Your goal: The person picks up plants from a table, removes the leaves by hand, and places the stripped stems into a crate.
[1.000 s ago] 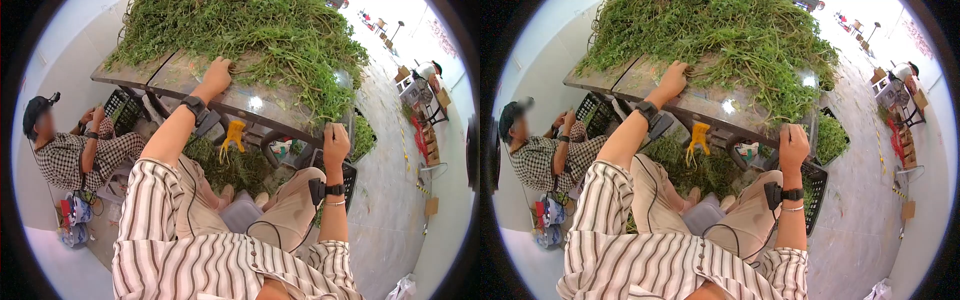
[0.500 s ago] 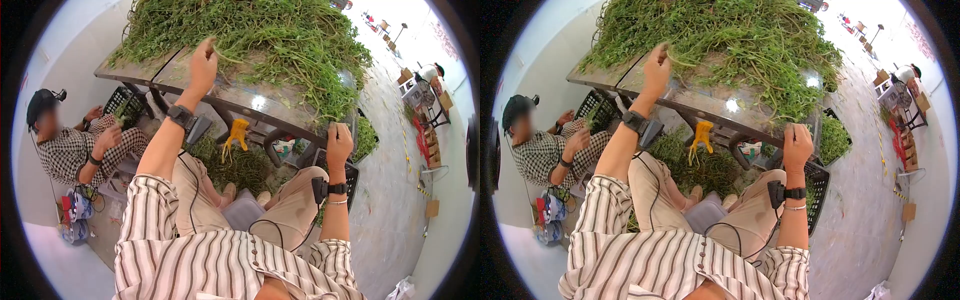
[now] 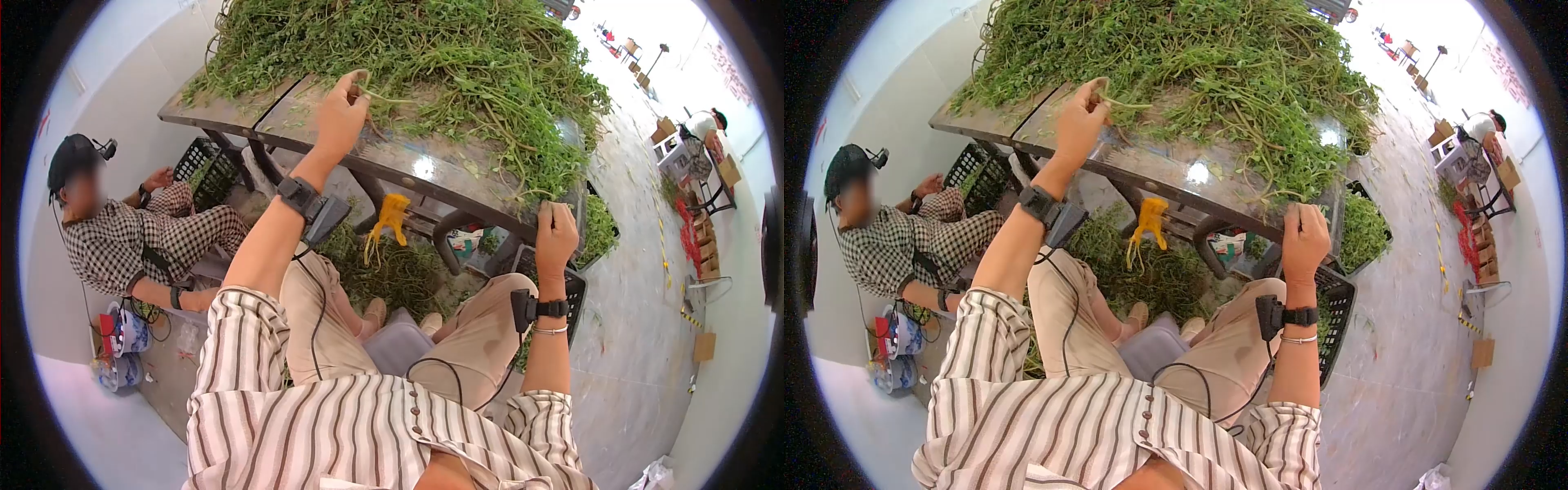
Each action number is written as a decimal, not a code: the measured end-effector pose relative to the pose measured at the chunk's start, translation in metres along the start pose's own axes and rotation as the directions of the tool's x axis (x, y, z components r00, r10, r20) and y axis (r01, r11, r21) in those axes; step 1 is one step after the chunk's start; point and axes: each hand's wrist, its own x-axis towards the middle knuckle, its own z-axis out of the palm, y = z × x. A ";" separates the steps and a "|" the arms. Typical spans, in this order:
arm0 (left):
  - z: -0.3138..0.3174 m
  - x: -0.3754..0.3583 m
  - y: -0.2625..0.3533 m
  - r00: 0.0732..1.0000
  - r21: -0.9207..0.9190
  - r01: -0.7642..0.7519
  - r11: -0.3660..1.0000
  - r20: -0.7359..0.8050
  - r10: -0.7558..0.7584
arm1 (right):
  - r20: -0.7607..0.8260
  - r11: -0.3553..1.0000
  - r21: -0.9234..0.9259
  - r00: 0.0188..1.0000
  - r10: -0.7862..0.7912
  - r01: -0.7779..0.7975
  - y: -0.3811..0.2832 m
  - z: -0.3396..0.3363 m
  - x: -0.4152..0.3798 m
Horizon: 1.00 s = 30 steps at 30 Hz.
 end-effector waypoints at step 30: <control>0.018 -0.016 -0.017 0.960 -0.102 0.197 0.975 0.221 -0.171 | 0.011 1.000 -0.022 1.000 -0.007 0.007 0.001 -0.001 -0.001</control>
